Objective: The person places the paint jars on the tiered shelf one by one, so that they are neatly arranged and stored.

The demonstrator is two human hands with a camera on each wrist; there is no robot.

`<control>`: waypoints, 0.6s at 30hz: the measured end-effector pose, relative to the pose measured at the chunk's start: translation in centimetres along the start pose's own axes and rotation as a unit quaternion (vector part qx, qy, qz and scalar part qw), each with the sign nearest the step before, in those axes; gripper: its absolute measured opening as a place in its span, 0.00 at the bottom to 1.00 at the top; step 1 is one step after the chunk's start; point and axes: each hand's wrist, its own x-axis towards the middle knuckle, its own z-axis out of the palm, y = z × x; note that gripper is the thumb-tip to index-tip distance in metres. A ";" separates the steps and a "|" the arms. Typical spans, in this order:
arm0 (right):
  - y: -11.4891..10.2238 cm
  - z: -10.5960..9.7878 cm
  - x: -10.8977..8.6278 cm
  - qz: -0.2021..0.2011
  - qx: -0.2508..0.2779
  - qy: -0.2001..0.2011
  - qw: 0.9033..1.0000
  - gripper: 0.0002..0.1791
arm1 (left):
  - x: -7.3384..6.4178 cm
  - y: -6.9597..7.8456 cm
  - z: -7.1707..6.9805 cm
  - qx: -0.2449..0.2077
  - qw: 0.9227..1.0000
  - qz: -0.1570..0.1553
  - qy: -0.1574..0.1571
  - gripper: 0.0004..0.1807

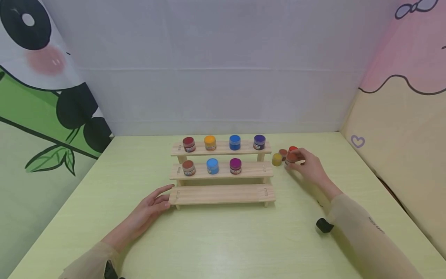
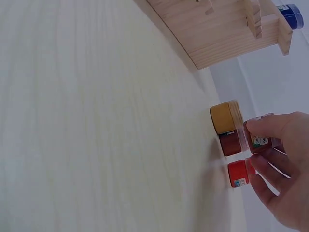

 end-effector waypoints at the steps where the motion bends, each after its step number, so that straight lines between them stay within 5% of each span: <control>1: -0.2 -0.1 0.0 -0.003 0.000 0.004 1.000 0.26 | 0.0 0.0 0.0 0.001 1.000 0.001 -0.002 0.37; 18: -4.8 -0.9 -2.0 -0.068 0.018 0.037 0.997 0.25 | -0.1 0.1 0.0 0.003 1.000 0.006 -0.005 0.36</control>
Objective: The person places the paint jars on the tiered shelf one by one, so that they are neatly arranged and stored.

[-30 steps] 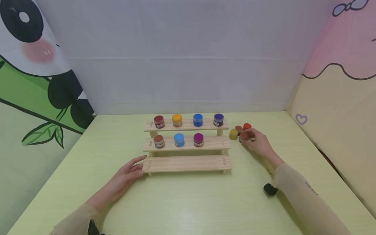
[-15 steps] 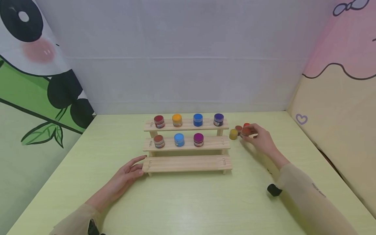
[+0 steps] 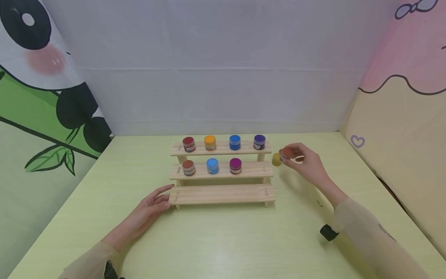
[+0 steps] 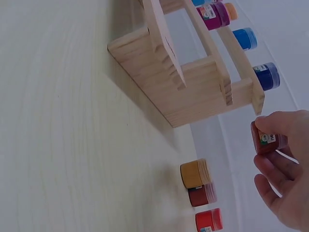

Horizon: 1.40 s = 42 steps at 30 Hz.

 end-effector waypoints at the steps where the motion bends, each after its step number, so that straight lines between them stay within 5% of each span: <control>1: -0.3 0.0 -0.1 -0.004 0.001 0.002 1.000 0.24 | 0.0 0.0 0.0 0.001 1.000 0.001 -0.002 0.36; 22: -4.6 2.1 -1.5 -0.056 0.023 -0.007 0.998 0.25 | -0.3 0.2 0.1 -0.004 1.000 0.008 -0.009 0.37; 42: -4.9 4.3 -1.2 -0.075 0.032 -0.024 0.996 0.26 | -0.1 0.1 0.1 0.000 1.000 0.002 -0.004 0.37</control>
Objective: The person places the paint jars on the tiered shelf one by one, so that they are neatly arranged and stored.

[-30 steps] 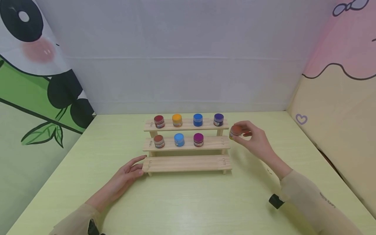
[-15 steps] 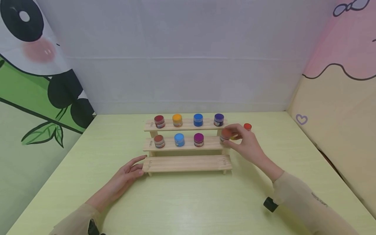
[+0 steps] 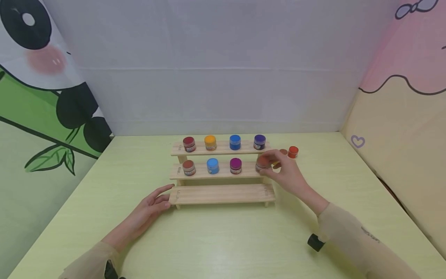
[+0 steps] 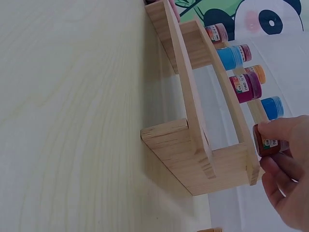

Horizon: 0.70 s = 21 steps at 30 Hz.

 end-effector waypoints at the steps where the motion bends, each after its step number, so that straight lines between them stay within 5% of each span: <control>1: 0.1 0.1 0.0 -0.001 0.001 -0.001 1.000 0.26 | 0.0 0.0 0.0 0.001 1.000 -0.001 0.001 0.37; 21: 0.6 0.6 0.0 0.001 -0.006 -0.010 1.000 0.28 | 0.4 -0.3 -0.2 -0.003 1.000 0.002 0.001 0.36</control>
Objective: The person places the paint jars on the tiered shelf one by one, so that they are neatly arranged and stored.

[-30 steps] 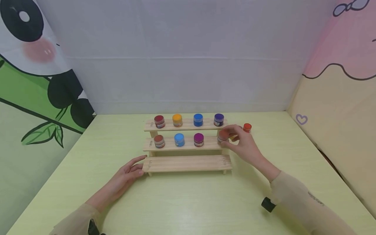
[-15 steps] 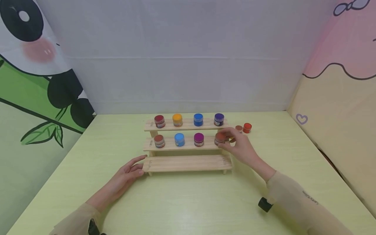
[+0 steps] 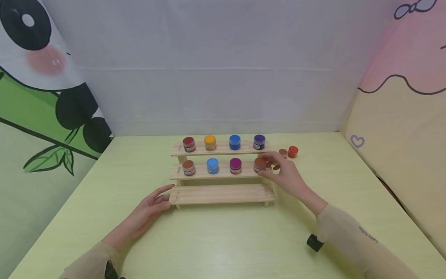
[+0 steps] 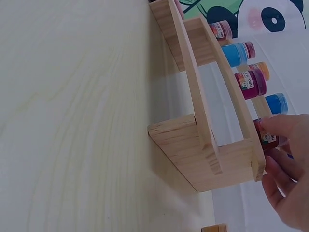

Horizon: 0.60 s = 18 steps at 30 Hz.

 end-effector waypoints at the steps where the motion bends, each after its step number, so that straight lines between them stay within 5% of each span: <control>1: 0.0 -0.1 0.0 0.002 0.001 0.001 1.000 0.28 | 0.0 0.0 0.0 -0.001 1.000 0.000 -0.002 0.36; 18: 0.5 -2.9 0.1 -0.023 -0.020 0.050 0.998 0.25 | -0.2 0.0 0.1 -0.001 1.000 0.011 -0.009 0.37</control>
